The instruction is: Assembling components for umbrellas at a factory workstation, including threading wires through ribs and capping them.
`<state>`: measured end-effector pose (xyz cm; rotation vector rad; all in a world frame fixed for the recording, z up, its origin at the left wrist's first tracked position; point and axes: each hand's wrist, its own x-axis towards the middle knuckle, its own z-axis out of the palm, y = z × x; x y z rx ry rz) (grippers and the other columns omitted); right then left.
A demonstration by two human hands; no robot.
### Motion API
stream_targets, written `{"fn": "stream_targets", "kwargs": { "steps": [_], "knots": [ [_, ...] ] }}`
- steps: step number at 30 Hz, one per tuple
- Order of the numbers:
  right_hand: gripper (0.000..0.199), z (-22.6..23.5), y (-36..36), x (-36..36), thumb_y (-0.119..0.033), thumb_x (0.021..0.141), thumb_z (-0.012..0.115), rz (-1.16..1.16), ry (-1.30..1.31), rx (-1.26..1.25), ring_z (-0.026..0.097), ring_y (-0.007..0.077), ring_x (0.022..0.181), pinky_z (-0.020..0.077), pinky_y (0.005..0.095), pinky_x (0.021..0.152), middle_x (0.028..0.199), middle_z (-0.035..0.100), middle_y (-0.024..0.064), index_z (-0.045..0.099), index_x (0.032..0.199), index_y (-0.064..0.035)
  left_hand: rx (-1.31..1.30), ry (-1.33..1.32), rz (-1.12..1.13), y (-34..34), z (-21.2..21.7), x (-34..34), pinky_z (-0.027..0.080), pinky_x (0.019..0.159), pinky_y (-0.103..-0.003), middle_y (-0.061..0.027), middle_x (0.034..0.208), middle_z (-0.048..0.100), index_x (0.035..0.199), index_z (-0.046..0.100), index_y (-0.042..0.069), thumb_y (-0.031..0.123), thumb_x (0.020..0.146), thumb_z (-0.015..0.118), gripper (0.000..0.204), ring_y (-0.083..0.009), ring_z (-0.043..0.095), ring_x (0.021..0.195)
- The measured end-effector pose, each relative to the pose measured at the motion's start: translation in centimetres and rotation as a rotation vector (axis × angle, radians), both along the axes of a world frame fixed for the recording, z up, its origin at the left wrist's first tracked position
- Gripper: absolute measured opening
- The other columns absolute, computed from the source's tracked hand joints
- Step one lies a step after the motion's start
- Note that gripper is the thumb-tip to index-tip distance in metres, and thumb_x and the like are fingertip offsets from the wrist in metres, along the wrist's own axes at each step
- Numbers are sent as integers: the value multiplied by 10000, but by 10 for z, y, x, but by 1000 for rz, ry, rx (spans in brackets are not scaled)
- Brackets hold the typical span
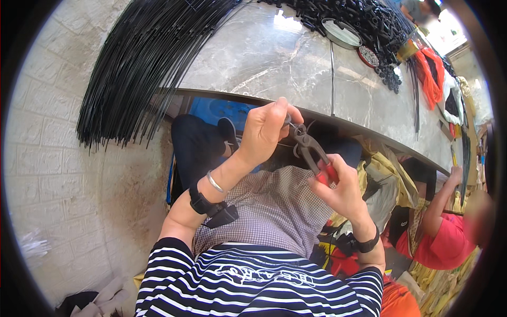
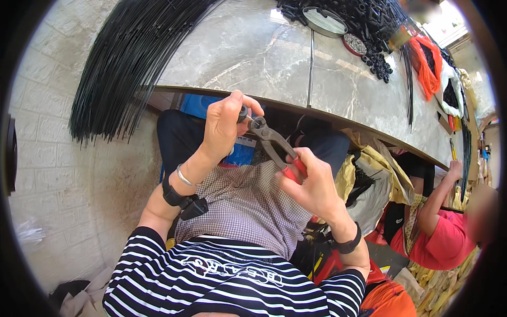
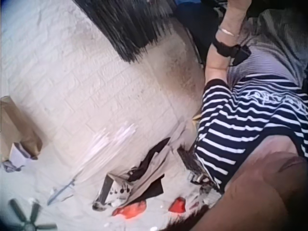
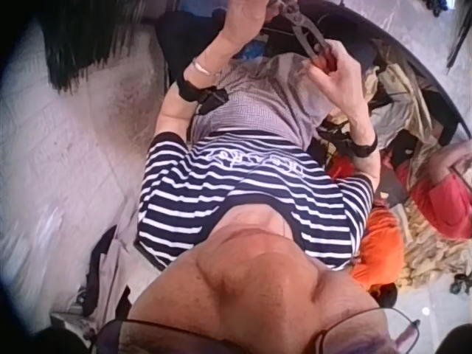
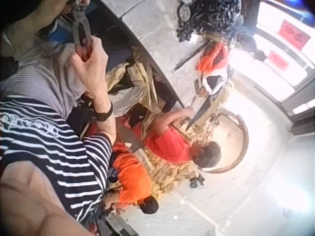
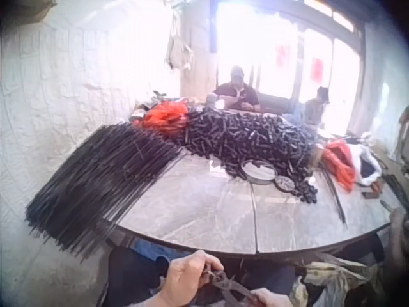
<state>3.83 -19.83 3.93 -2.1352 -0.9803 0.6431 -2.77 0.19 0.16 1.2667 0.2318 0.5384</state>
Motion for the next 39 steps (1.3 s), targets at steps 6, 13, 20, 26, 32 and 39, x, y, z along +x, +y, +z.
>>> {"fn": "stream_targets", "kwargs": {
  "steps": [6,13,20,26,32,39],
  "knots": [
    [442,6,-8,3,-54,767,705,157,-264,147,577,265,727,466,352,648,829,563,135,521,1164,6,82,34,1,3,4,-1,256,450,-189,55,525,406,840,647,-9,361,989,354,494,-9,324,460],
    [456,-4,-11,-9,-136,692,768,-43,88,-1,550,155,556,431,270,538,682,558,55,526,1050,7,65,12,-39,-2,0,2,270,457,-175,52,562,438,858,646,-9,366,985,359,489,-1,344,477],
    [367,-5,-9,-1,-23,784,662,-32,-412,195,559,191,706,446,293,638,796,534,95,543,1130,0,136,18,-11,1,-9,-1,269,461,-171,56,562,440,855,648,0,371,983,359,487,-2,345,480],
    [402,-10,-16,-12,-100,696,743,-43,-29,36,474,67,503,369,247,459,646,543,12,516,1017,-13,131,25,-63,-1,-7,-3,270,460,-171,61,570,447,850,649,6,378,979,346,497,-1,349,483],
    [334,-16,-14,7,-92,721,697,67,128,125,529,179,660,410,271,618,742,528,88,565,1009,13,146,34,-80,4,-15,-1,261,447,-174,61,561,435,845,651,1,364,964,344,490,0,345,480],
    [314,-3,-18,6,-102,807,674,106,449,30,543,240,596,444,306,573,742,544,113,551,1070,19,109,29,-100,6,-20,-4,245,445,-184,64,548,416,864,648,-4,399,972,345,515,-2,323,469]
  ]
}}
